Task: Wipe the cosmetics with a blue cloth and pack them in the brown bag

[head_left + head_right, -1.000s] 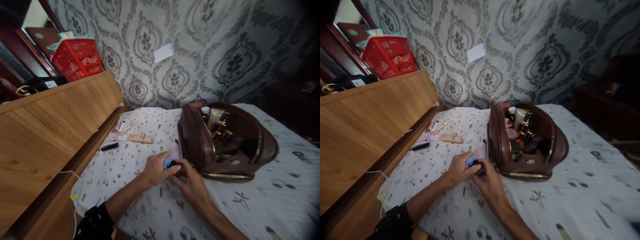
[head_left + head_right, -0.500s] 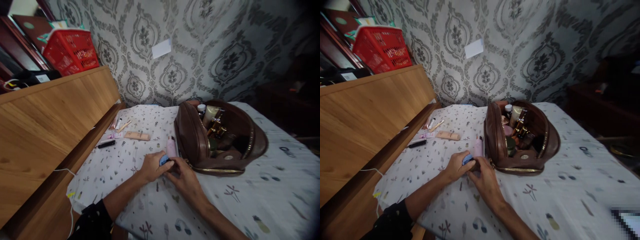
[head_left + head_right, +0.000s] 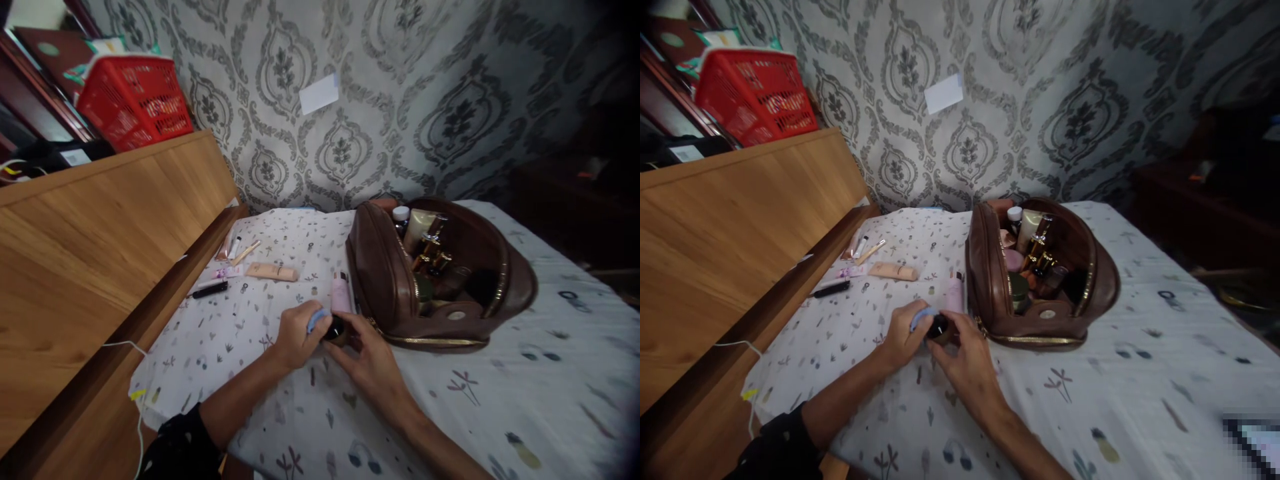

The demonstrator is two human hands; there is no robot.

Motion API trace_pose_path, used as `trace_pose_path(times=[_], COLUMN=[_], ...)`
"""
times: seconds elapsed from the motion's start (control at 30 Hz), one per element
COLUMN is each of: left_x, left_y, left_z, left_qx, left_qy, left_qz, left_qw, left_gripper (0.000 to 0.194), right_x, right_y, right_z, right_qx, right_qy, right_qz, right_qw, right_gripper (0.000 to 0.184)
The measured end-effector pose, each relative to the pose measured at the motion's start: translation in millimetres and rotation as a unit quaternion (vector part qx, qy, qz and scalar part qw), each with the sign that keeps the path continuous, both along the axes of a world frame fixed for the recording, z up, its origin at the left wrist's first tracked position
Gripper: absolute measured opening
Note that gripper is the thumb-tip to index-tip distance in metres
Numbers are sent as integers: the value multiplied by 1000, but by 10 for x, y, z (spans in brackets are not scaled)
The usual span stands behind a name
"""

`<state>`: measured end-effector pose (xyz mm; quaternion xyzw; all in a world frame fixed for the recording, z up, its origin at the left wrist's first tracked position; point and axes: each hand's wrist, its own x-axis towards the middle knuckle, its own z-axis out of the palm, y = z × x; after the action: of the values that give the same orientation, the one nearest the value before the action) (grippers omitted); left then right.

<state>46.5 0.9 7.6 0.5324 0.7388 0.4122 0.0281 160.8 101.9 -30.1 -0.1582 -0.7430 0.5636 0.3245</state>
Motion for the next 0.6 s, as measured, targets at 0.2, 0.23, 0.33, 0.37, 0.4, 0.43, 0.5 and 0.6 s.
trace_pose_path(times=[0.2, 0.23, 0.33, 0.37, 0.4, 0.43, 0.5, 0.6], left_x=[102, 114, 86, 54, 12, -37, -143, -274], left_y=[-6, -10, -39, -55, -74, -96, -145, -212], left_z=[-71, -106, -246, -297, -346, -391, -458, -484], left_qx=[47, 48, 25, 14, 0, -6, -26, -49], left_qy=[-238, -271, -383, -419, -446, -455, -448, -398], left_qz=[11, 35, 133, 147, 153, 164, 183, 193], left_qw=[970, 961, 914, 896, 882, 875, 875, 895], left_gripper=[58, 60, 64, 64, 65, 66, 68, 69], right_x=[65, 80, 125, 137, 147, 153, 151, 105], right_y=[-27, -35, -70, -84, -97, -108, -120, -119], right_z=[146, 151, 152, 151, 148, 142, 110, 4], right_qx=[-30, -8, 61, 81, 98, 115, 151, 213], right_qy=[40, 41, 39, 31, 20, 9, 0, 10], right_qz=[-2, -13, -18, -10, -2, 8, 22, 35], right_qw=[999, 999, 997, 996, 995, 993, 988, 976], right_gripper=[31, 31, 40, 45, 50, 54, 56, 54])
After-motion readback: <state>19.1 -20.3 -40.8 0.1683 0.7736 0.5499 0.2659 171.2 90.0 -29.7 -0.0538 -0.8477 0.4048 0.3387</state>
